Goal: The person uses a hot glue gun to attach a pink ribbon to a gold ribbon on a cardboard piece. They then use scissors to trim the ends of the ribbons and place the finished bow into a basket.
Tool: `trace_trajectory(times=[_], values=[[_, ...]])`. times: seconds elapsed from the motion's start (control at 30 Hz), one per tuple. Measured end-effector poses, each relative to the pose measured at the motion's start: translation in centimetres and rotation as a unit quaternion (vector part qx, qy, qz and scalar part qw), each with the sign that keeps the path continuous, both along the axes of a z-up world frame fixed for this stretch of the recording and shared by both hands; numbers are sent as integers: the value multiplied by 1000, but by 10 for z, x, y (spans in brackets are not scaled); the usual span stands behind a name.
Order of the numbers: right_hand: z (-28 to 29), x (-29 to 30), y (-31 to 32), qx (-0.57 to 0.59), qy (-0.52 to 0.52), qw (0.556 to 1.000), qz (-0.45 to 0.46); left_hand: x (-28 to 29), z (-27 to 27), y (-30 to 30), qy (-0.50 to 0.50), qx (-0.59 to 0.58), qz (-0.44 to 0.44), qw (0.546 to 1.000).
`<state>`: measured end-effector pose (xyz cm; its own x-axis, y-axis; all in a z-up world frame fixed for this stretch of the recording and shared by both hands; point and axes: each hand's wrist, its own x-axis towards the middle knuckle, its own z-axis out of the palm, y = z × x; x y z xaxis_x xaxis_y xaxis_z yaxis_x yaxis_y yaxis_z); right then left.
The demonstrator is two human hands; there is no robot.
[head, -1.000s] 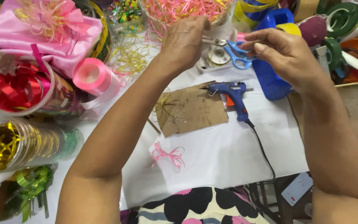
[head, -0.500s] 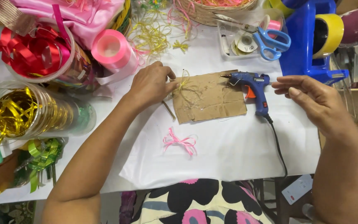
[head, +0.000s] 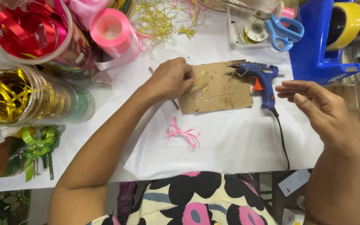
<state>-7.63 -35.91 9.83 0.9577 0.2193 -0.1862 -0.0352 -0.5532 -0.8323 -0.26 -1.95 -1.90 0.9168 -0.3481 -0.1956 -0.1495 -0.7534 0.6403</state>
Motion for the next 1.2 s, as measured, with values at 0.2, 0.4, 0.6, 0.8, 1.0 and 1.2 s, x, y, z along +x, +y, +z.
trace_trajectory(times=[0.2, 0.4, 0.6, 0.8, 1.0, 1.2], values=[[-24, -21, 23, -34, -32, 995, 92, 1, -8, -22, 22, 17, -42, 999], [-45, -42, 51, -132, -178, 947, 231, -8, -9, -22, -12, 27, 0, 1000], [-50, -39, 16, -232, -241, 940, 67, -27, 0, 6, -134, -53, 16, 989], [-78, -19, -2, -345, -69, 933, -76, -45, -9, 15, -164, -46, 16, 985], [-92, 2, 12, -373, -12, 924, -85, -51, -19, 10, -213, -80, 12, 974], [-94, 15, 12, -364, 8, 926, -103, -52, -25, 10, -272, -130, 18, 953]])
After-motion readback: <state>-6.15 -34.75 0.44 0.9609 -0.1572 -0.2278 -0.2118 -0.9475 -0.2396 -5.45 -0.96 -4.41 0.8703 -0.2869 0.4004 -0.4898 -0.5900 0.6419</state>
